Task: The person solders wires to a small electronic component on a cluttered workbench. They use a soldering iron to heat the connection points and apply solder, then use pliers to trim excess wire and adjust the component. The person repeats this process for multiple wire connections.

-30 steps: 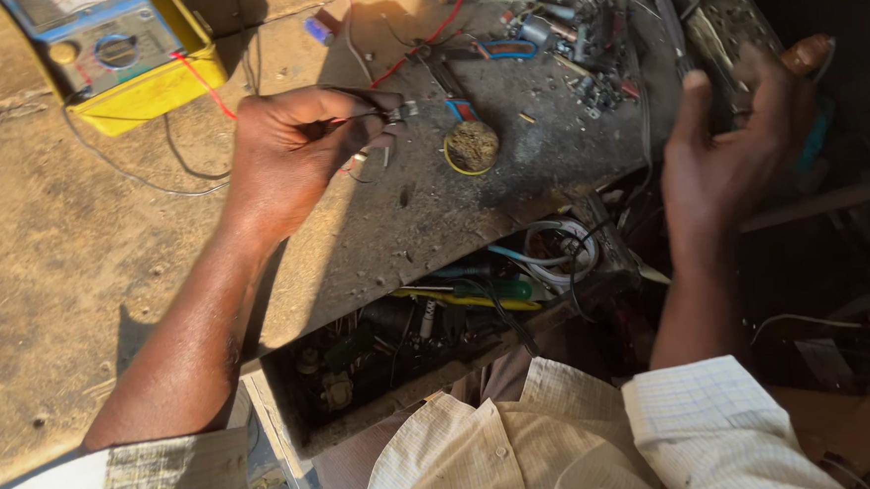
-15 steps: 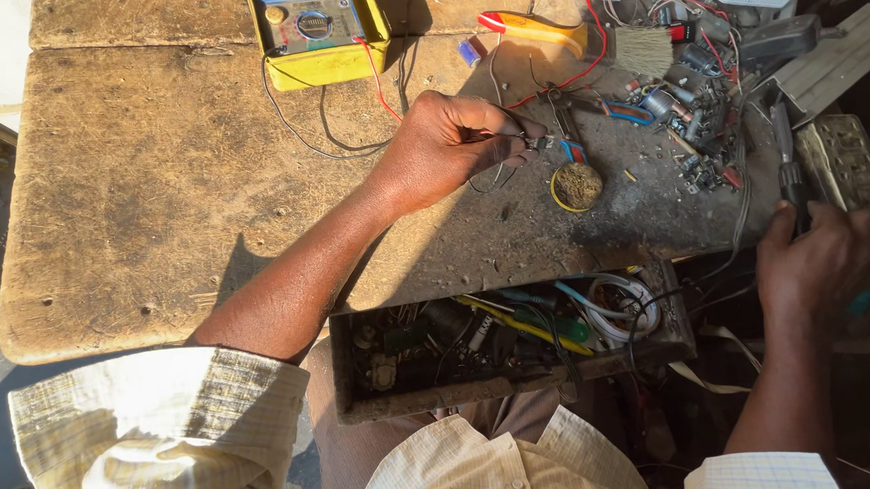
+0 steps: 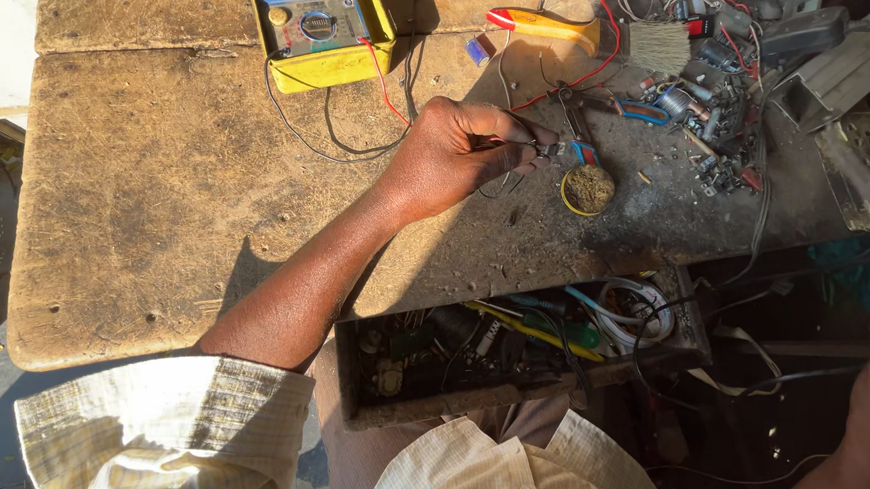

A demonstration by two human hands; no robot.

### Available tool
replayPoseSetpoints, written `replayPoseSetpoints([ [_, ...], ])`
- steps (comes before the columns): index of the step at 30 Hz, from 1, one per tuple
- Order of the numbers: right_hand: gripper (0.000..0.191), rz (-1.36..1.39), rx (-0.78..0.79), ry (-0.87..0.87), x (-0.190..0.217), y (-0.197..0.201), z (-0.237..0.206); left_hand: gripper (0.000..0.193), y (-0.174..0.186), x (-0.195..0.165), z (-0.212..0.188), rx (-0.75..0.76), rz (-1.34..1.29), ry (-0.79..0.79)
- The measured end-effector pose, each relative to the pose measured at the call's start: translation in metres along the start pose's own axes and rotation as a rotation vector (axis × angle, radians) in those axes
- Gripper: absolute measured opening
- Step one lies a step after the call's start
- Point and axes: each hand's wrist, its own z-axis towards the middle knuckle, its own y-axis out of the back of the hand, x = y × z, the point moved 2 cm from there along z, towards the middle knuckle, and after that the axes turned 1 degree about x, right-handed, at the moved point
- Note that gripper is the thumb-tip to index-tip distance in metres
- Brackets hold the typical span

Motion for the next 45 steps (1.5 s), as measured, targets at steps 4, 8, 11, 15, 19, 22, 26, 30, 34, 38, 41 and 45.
replayPoseSetpoints([
  [4,0.022,0.337,-0.026,-0.045,0.031,0.007,-0.014,0.005,-0.001,0.004,0.000,0.000,0.029,0.017],
  [8,0.019,0.582,0.009,0.203,0.091,0.024,0.003,0.010,-0.001,0.006,0.003,0.007,0.005,0.029],
  [11,0.026,0.648,0.032,0.395,0.129,0.023,0.020,0.006,0.001,0.009,0.004,0.021,-0.036,0.011],
  [15,0.027,0.674,0.026,0.446,0.157,0.013,0.023,0.007,0.002,0.013,0.003,0.021,-0.041,0.040],
  [19,0.027,0.678,0.031,0.473,0.165,0.005,0.022,0.007,0.004,0.015,0.002,0.020,-0.033,0.018],
  [22,0.027,0.651,0.014,0.486,0.169,0.002,0.024,0.009,0.004,0.017,0.004,0.028,-0.031,0.020],
  [26,0.027,0.657,0.005,0.490,0.174,0.000,0.025,0.007,0.003,0.017,0.003,0.034,-0.019,0.018],
  [30,0.026,0.670,0.005,0.489,0.177,0.001,0.025,0.011,0.003,0.017,0.004,0.035,-0.027,0.022],
  [34,0.026,0.682,0.010,0.493,0.181,-0.001,0.028,0.008,0.002,0.017,0.003,0.034,-0.009,0.017],
  [38,0.028,0.668,0.023,0.477,0.184,-0.001,0.029,0.007,0.002,0.018,0.005,0.034,-0.033,-0.030],
  [41,0.027,0.665,0.029,0.472,0.185,0.000,0.028,0.007,0.003,0.020,0.004,0.032,0.000,0.011],
  [45,0.027,0.663,0.006,0.507,0.187,-0.001,0.027,0.010,0.000,0.020,0.005,0.040,-0.023,0.023],
])
